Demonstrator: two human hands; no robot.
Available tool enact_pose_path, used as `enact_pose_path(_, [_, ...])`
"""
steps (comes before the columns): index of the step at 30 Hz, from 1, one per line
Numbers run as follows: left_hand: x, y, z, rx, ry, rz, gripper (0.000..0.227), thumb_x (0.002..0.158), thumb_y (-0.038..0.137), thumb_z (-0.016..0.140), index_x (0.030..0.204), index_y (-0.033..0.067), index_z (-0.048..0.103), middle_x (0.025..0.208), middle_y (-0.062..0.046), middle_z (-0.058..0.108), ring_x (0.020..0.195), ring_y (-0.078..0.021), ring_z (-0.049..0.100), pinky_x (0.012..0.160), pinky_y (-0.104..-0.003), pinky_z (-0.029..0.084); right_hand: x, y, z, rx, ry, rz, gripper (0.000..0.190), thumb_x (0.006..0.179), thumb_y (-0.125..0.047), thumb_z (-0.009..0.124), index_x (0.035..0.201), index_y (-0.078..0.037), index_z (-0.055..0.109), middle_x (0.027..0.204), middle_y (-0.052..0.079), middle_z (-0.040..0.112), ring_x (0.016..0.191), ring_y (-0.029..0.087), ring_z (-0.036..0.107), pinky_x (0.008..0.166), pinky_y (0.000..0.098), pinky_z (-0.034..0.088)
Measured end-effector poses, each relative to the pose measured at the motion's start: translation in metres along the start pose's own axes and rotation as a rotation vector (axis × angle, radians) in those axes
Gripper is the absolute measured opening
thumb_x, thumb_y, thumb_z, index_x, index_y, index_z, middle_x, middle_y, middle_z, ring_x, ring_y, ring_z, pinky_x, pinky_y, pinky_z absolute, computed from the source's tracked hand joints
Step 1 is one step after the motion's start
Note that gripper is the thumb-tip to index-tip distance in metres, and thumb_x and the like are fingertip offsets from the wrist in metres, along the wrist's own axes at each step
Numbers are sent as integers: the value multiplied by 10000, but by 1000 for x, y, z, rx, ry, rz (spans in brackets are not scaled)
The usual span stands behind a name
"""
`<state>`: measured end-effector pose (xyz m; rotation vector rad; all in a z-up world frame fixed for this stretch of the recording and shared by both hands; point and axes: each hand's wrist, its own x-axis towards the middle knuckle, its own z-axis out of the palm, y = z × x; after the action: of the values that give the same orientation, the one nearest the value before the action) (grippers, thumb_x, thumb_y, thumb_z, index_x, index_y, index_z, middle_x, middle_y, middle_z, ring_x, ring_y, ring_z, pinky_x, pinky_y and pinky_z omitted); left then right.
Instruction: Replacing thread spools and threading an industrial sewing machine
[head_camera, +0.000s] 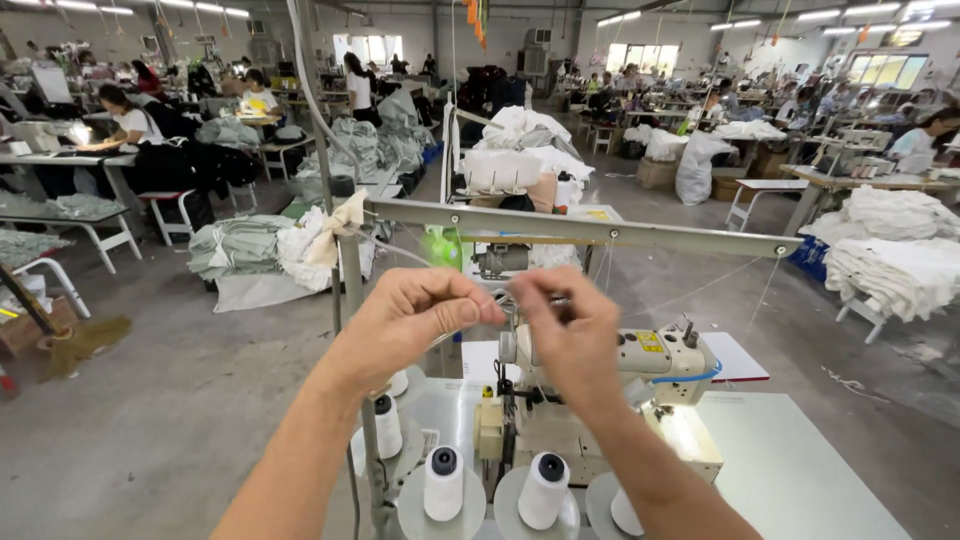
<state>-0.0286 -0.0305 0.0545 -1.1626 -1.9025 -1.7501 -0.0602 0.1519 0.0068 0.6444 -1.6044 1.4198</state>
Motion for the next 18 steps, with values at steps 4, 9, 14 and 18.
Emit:
enact_pose_path(4, [13, 2, -5, -213, -3, -148, 155, 965, 115, 656, 1023, 3, 746, 863, -84, 754, 827, -123, 678, 770, -238, 534, -16, 4, 11, -115, -109, -293, 62, 958, -60, 701, 1002, -29, 732, 815, 107, 644, 661, 175, 601, 579, 282, 496])
enact_pose_path(9, [18, 14, -6, 230, -51, -288, 330, 948, 116, 494, 1109, 55, 776, 1011, -59, 850, 951, -83, 724, 864, -235, 577, -16, -1, -8, -254, -267, -510, 478, 734, 226, 508, 1138, 20, 661, 1099, 138, 601, 616, 132, 524, 565, 258, 473])
enact_pose_path(14, [30, 28, -13, 339, -210, -198, 483, 805, 87, 394, 1133, 41, 747, 1104, -51, 798, 1013, -138, 715, 913, -282, 561, 27, -12, -11, -419, -391, -974, 166, 1013, 40, 464, 1019, 23, 628, 1176, 195, 665, 548, 219, 507, 474, 311, 397])
enact_pose_path(18, [38, 38, -15, 365, -199, -293, 534, 759, 88, 392, 1142, 78, 763, 1123, -17, 790, 1038, -118, 676, 905, -273, 525, 40, -13, -7, -450, -391, -1041, 63, 986, 70, 684, 1016, 49, 632, 1137, 182, 656, 610, 214, 534, 485, 284, 447])
